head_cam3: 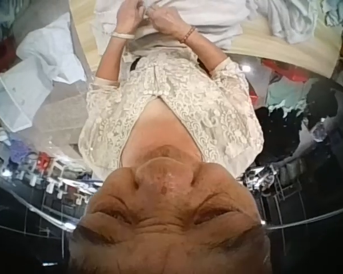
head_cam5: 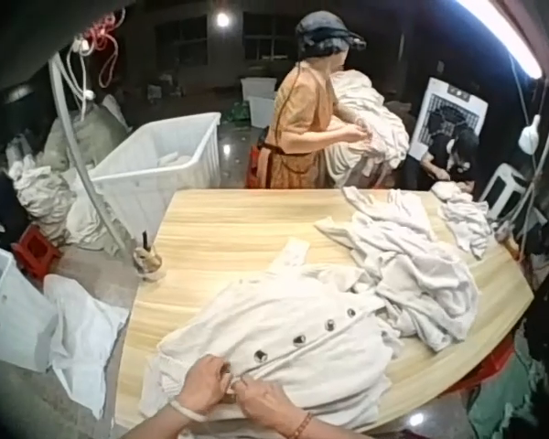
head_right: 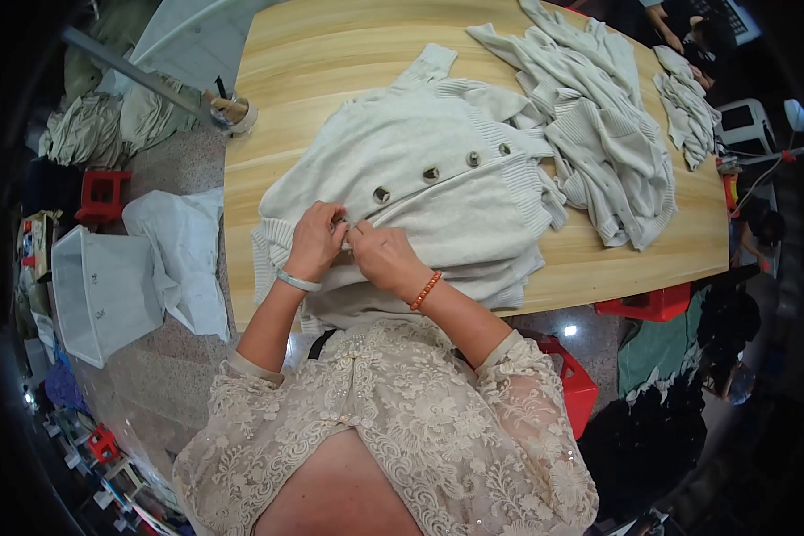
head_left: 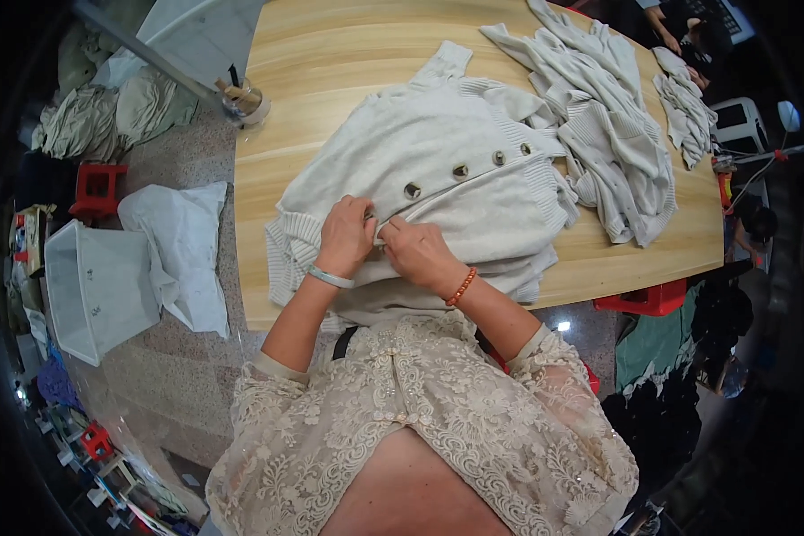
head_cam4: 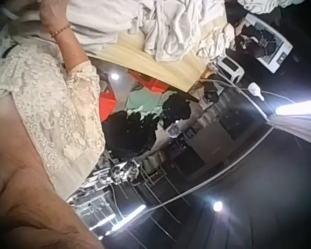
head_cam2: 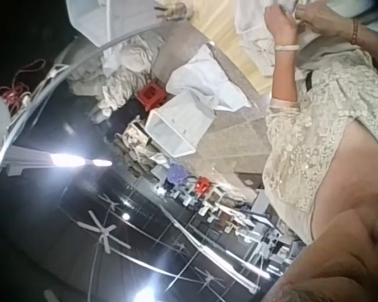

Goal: Trimming loose threads and inspecting buttons on a cardigan using scissors in a factory.

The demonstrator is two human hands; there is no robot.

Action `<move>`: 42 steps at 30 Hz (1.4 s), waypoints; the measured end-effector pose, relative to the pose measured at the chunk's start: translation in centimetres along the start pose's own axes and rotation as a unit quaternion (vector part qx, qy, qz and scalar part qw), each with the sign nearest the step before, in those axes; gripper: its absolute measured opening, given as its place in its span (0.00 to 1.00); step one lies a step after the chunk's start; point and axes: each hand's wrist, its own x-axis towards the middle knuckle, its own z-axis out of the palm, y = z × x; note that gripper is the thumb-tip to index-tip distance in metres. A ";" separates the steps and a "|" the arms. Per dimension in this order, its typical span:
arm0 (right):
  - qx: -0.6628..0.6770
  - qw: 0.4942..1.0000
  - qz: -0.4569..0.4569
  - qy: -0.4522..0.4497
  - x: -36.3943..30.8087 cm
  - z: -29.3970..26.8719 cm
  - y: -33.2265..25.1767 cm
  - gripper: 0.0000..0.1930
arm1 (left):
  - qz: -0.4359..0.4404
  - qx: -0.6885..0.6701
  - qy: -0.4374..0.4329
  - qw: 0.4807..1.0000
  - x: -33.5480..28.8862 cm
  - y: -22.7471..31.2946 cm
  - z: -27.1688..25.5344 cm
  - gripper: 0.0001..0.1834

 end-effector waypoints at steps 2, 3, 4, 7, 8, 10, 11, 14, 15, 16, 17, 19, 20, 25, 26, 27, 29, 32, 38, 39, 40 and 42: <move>0.001 1.000 0.005 -0.001 -0.4 0.1 0.1 0.05 | -0.075 -0.026 -0.069 0.994 0.6 -0.4 0.3 0.08; 0.007 1.000 0.006 -0.009 -0.6 0.1 0.2 0.06 | -0.067 -0.023 -0.065 0.995 0.7 -0.5 0.4 0.06; 0.014 1.000 0.010 -0.011 -0.5 0.2 0.4 0.08 | -0.058 -0.025 -0.069 0.996 0.8 -0.5 0.3 0.06; 0.057 0.998 0.015 0.019 -0.6 0.5 0.6 0.10 | -0.106 -0.083 -0.126 0.983 1.4 -0.4 -0.1 0.06; 0.065 0.998 0.006 0.025 -0.6 0.6 0.9 0.12 | -0.153 -0.151 -0.167 0.962 1.7 -0.6 -0.1 0.06; 0.066 0.997 0.019 0.024 -0.5 0.6 0.5 0.11 | -0.207 -0.287 -0.169 0.920 1.3 -2.0 -0.4 0.07; 0.066 0.997 0.022 0.034 -0.5 0.7 0.5 0.10 | -0.246 -0.332 -0.168 0.895 1.1 -2.1 -0.5 0.07; 0.067 0.993 0.008 0.101 -0.6 0.7 0.2 0.10 | -0.271 -0.364 -0.190 0.871 1.4 -1.7 -1.4 0.05; 0.075 0.991 0.020 0.110 -0.7 0.5 0.2 0.10 | -0.300 -0.385 -0.183 0.853 1.7 -0.8 -1.7 0.05; 0.084 0.989 0.032 0.120 -0.8 0.3 0.2 0.11 | -0.303 -0.401 -0.185 0.844 1.9 -0.8 -1.4 0.05; 0.085 0.988 0.035 0.124 -0.6 0.3 0.0 0.10 | -0.310 -0.418 -0.182 0.834 1.7 -1.2 -1.5 0.04; 0.056 0.992 0.029 0.108 -0.6 1.2 0.6 0.10 | -0.298 -0.407 -0.182 0.844 1.6 -1.4 -1.2 0.05; 0.036 0.996 0.020 0.083 -0.6 1.2 0.6 0.10 | -0.295 -0.401 -0.183 0.848 1.5 -1.3 -1.1 0.05; 0.011 0.997 -0.008 0.073 -0.5 1.6 0.8 0.10 | -0.311 -0.411 -0.229 0.825 1.7 -1.7 -2.0 0.06; 0.008 0.997 -0.003 0.075 -0.4 1.4 0.6 0.10 | -0.312 -0.436 -0.238 0.810 1.9 -1.7 -2.2 0.06; 0.027 0.998 0.003 0.064 -0.3 1.1 0.4 0.09 | -0.314 -0.459 -0.246 0.794 2.0 -1.8 -2.3 0.06; 0.044 0.997 0.012 0.055 -0.2 0.6 0.5 0.09 | -0.291 -0.472 -0.247 0.795 1.5 -2.0 -2.6 0.10; 0.107 0.992 0.043 0.039 -0.5 1.0 1.2 0.11 | -0.195 -0.416 -0.240 0.855 -0.2 -0.7 -3.3 0.17; 0.120 0.991 0.032 -0.043 -0.7 2.1 3.4 0.10 | -0.022 -0.160 -0.149 0.976 -1.2 0.0 -1.8 0.09; 0.151 0.988 0.021 -0.018 -1.0 1.2 3.0 0.11 | -0.037 -0.172 -0.152 0.973 -1.2 0.2 -1.8 0.08; 0.155 0.988 0.016 -0.002 -1.1 0.6 2.5 0.11 | -0.051 -0.185 -0.152 0.970 -1.3 0.4 -2.0 0.08; 0.136 0.990 0.019 0.011 -1.4 0.4 1.9 0.11 | -0.035 -0.176 -0.137 0.974 -1.3 0.3 -1.8 0.07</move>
